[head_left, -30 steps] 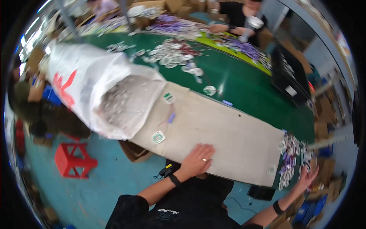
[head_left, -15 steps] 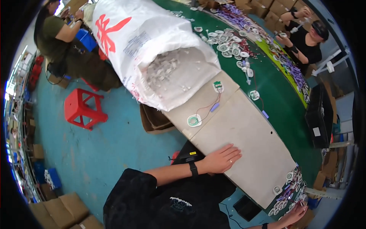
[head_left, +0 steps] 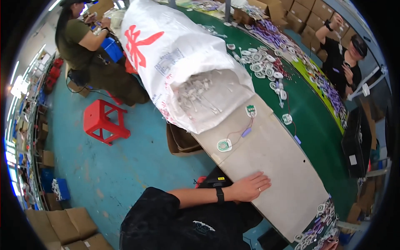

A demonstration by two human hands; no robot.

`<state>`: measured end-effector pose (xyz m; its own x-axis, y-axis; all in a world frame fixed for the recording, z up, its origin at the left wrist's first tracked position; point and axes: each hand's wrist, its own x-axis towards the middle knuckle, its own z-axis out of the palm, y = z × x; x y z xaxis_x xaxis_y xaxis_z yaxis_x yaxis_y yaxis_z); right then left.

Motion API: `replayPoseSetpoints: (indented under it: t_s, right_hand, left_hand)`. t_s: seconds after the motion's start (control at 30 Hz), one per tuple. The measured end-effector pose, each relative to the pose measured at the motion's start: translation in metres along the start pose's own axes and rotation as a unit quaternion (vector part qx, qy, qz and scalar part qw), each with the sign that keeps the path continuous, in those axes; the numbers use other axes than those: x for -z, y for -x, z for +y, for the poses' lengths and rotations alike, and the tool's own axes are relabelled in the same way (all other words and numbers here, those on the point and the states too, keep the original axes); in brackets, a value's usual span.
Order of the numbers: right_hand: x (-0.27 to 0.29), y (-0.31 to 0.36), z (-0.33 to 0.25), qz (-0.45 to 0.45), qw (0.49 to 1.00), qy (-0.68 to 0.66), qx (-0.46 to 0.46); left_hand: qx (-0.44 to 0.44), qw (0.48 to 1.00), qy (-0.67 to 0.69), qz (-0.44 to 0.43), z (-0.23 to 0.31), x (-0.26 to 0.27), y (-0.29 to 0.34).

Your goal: The person assembles electronic components by joining motors to plastic tubes and connecting them to circuit boards before arranging the units on the table. Finally, they pick up a bottle and unscrew its cap to take a drink.

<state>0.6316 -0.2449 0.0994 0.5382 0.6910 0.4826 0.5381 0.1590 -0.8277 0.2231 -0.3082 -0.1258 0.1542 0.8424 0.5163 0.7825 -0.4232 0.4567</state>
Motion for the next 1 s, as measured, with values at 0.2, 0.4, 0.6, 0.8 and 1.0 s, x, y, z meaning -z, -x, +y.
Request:
replayPoseSetpoints:
  t_s: [0.2,0.4,0.6,0.8,1.0]
  right_hand:
    - [-0.041,-0.023,0.054,-0.091,0.948,0.291,0.089]
    - [-0.117,-0.048,0.117,-0.229,0.933,0.277,0.002]
    - [-0.201,-0.016,0.118,-0.221,0.867,0.44,0.084]
    - [-0.212,-0.025,0.117,-0.255,0.869,0.424,0.017]
    - [-0.129,-0.025,0.136,-0.28,0.933,0.212,-0.07]
  left_hand:
    - [0.013,1.0,-0.01,-0.002,0.004,-0.006,0.006]
    - [0.02,1.0,0.007,0.005,0.011,-0.006,0.007]
    - [0.042,0.996,0.072,0.003,0.001,0.011,-0.009]
    - [0.032,0.999,-0.021,-0.011,0.006,0.011,-0.015]
    - [0.006,0.999,-0.033,-0.023,0.012,-0.002,-0.016]
